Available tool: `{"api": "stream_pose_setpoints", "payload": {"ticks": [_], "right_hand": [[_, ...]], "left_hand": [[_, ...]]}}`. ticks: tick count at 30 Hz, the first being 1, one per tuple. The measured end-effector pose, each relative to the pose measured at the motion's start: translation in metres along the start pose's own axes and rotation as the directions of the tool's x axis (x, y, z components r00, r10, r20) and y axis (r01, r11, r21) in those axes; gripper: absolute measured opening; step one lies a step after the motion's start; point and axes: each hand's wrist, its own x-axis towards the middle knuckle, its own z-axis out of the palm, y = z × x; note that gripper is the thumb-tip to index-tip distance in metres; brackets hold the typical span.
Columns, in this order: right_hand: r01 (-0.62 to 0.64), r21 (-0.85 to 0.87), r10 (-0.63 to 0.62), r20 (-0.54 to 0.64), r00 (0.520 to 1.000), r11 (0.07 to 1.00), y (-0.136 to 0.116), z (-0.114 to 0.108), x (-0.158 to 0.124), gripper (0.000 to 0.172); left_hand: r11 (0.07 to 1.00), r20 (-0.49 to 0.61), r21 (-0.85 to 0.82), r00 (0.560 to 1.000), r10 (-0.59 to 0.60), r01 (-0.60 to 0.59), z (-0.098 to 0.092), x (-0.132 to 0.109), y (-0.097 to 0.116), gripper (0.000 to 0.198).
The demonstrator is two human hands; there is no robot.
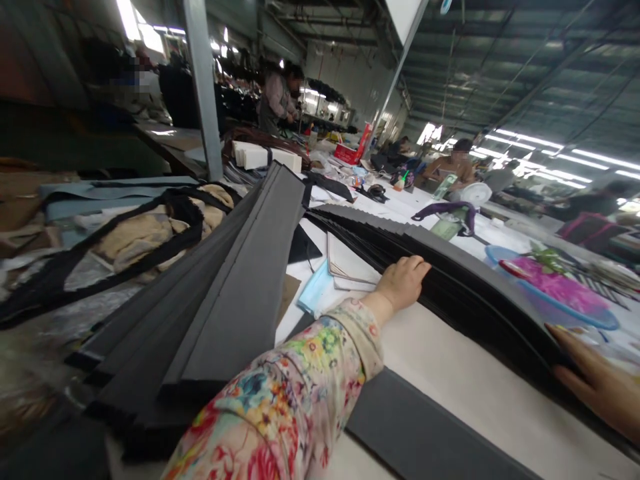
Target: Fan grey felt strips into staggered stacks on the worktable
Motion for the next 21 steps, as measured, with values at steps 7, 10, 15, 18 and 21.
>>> {"api": "stream_pose_setpoints", "payload": {"ticks": [7, 10, 15, 18, 21], "right_hand": [[-0.083, 0.139, 0.080, 0.028, 0.996, 0.987, -0.096, -0.076, -0.010, 0.063], [0.033, 0.336, -0.093, 0.163, 0.982, 0.941, -0.173, -0.093, -0.029, 0.059], [0.153, 0.519, -0.289, 0.191, 0.938, 0.841, -0.258, -0.097, -0.071, 0.054], [0.154, 0.507, -0.228, 0.086, 0.970, 0.848, -0.274, -0.093, -0.085, 0.054], [0.109, 0.515, -0.198, 0.122, 0.972, 0.850, -0.273, -0.090, -0.088, 0.064]], "left_hand": [[0.991, 0.091, 0.088, 0.992, 0.092, -0.100, -0.022, 0.015, 0.042, 0.032], [0.990, 0.166, 0.051, 0.978, 0.125, -0.135, -0.043, 0.019, 0.086, 0.023], [0.959, 0.375, -0.051, 0.885, 0.276, -0.278, -0.069, -0.028, 0.159, 0.015], [0.959, 0.499, -0.075, 0.823, 0.272, -0.272, -0.078, -0.072, 0.165, 0.013], [0.985, 0.588, -0.020, 0.795, 0.149, -0.170, -0.080, -0.099, 0.141, 0.015]]}}
